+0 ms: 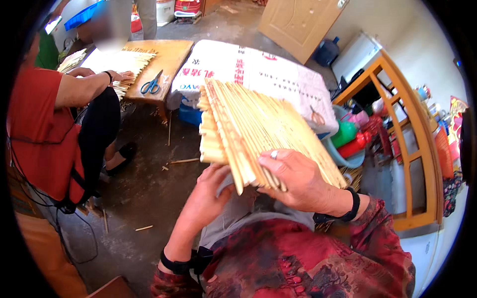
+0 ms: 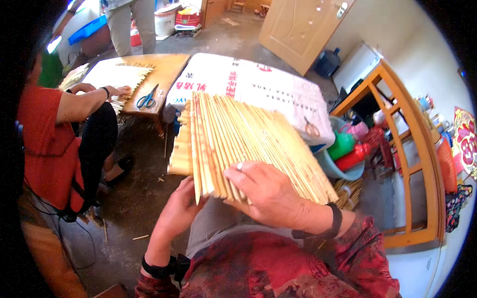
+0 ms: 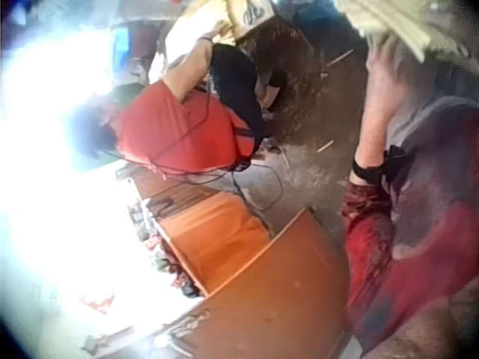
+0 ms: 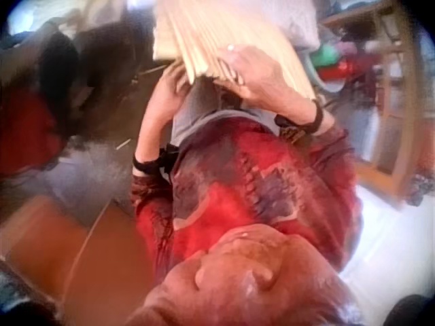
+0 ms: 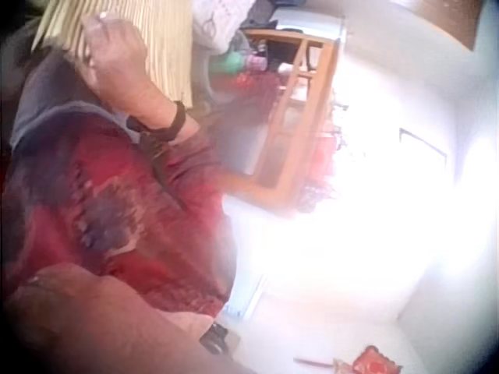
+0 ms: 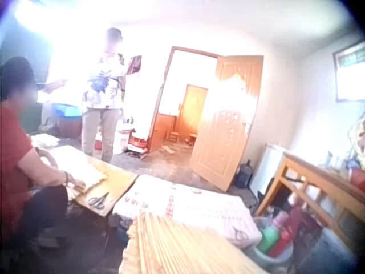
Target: The person weaves thin wood slats together using a red string by hand and then trims the ends of the string with shears.
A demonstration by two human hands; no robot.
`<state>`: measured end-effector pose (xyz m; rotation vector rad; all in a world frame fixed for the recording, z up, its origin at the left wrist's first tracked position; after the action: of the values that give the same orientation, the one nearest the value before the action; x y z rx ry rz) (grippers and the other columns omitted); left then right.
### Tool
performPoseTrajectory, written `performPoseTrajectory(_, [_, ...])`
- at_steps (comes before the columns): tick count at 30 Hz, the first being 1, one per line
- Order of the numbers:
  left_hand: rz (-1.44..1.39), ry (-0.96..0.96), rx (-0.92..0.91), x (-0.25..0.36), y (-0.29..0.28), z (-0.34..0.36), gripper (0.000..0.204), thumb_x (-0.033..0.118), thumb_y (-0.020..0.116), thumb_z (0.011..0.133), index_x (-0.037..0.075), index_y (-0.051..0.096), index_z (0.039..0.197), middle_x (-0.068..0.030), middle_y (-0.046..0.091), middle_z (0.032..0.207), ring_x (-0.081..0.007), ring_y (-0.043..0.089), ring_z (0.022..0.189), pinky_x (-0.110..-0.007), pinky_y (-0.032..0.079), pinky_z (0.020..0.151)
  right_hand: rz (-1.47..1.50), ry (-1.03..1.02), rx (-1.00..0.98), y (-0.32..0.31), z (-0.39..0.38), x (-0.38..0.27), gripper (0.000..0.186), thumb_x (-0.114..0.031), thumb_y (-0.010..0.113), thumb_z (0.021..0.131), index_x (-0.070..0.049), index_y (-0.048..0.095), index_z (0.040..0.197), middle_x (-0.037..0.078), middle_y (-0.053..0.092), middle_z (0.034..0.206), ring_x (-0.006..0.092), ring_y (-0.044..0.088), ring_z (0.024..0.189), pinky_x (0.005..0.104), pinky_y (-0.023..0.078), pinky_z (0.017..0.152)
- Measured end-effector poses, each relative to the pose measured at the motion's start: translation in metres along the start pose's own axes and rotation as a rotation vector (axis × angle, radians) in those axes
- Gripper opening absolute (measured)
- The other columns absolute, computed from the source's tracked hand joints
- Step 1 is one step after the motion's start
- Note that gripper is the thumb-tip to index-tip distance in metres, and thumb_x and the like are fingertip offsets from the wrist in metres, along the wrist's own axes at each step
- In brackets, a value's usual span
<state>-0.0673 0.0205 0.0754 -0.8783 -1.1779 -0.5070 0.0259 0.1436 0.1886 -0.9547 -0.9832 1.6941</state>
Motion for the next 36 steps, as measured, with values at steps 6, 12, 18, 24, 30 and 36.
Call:
performPoseTrajectory(6, [-1.275,-0.258,0.103,-0.041,0.022,-0.04,0.058,-0.004,0.044,0.076,-0.007,0.037,0.133,-0.0147,0.048,0.132,-0.0232,0.046,0.124,-0.034,0.038,0.101,0.095,0.001,-0.195,0.052,-0.032,-0.006,0.061,-0.027,0.075,0.066,-0.004,0.052,0.118,0.014,0.055,0.108,0.0317,0.052,0.105,0.0407,0.041,0.089])
performPoseTrajectory(12, [-1.326,-0.283,0.207,-0.049,0.024,-0.045,0.051,-0.004,0.042,0.079,-0.007,0.039,0.13,-0.016,0.05,0.129,-0.025,0.052,0.116,-0.037,0.043,0.098,0.572,0.192,-0.383,0.048,-0.026,0.028,0.041,-0.023,0.069,0.077,-0.003,0.058,0.111,0.014,0.059,0.103,0.0302,0.057,0.098,0.0375,0.046,0.085])
performPoseTrajectory(18, [-1.24,-0.291,0.236,-0.062,0.039,-0.043,0.034,0.005,0.049,0.091,-0.003,0.049,0.124,-0.0137,0.056,0.123,-0.0231,0.057,0.111,-0.037,0.047,0.094,0.641,0.228,-0.296,0.064,0.0,0.058,0.02,-0.018,0.058,0.086,-0.002,0.064,0.095,0.014,0.062,0.089,0.0287,0.06,0.082,0.0353,0.048,0.074])
performPoseTrajectory(24, [-1.215,-0.269,0.34,-0.071,0.043,-0.03,0.033,0.013,0.056,0.091,0.002,0.054,0.121,-0.011,0.06,0.118,-0.0211,0.059,0.107,-0.036,0.048,0.093,0.369,0.0,-0.272,0.064,0.002,0.028,0.044,-0.033,0.067,0.078,-0.002,0.058,0.107,0.014,0.057,0.097,0.0302,0.056,0.092,0.0383,0.045,0.082])
performPoseTrajectory(30, [-1.125,-0.191,0.414,-0.064,0.04,-0.015,0.029,0.004,0.061,0.087,-0.001,0.058,0.115,-0.0082,0.064,0.109,-0.0144,0.062,0.098,-0.028,0.051,0.083,0.03,-0.151,-0.272,0.063,-0.015,-0.008,0.069,-0.03,0.072,0.07,0.003,0.046,0.125,0.018,0.053,0.118,0.0325,0.049,0.114,0.043,0.041,0.089])
performPoseTrajectory(36, [-0.931,-0.017,0.412,-0.005,0.021,0.031,0.017,0.005,0.061,0.087,-0.001,0.064,0.103,-0.0025,0.066,0.096,-0.0074,0.06,0.087,-0.023,0.047,0.078,-0.028,-0.101,-0.033,0.014,0.014,0.014,0.054,-0.005,0.069,0.068,0.003,0.052,0.119,0.019,0.057,0.111,0.0318,0.058,0.103,0.0373,0.048,0.083])
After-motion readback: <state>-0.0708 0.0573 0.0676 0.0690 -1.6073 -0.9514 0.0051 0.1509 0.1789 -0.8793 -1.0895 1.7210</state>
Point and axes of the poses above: each hand's wrist, its own z-axis towards the middle knuckle, its own y-axis out of the palm, x = y × z, the point moved 6 cm from there along z, towards the middle knuckle
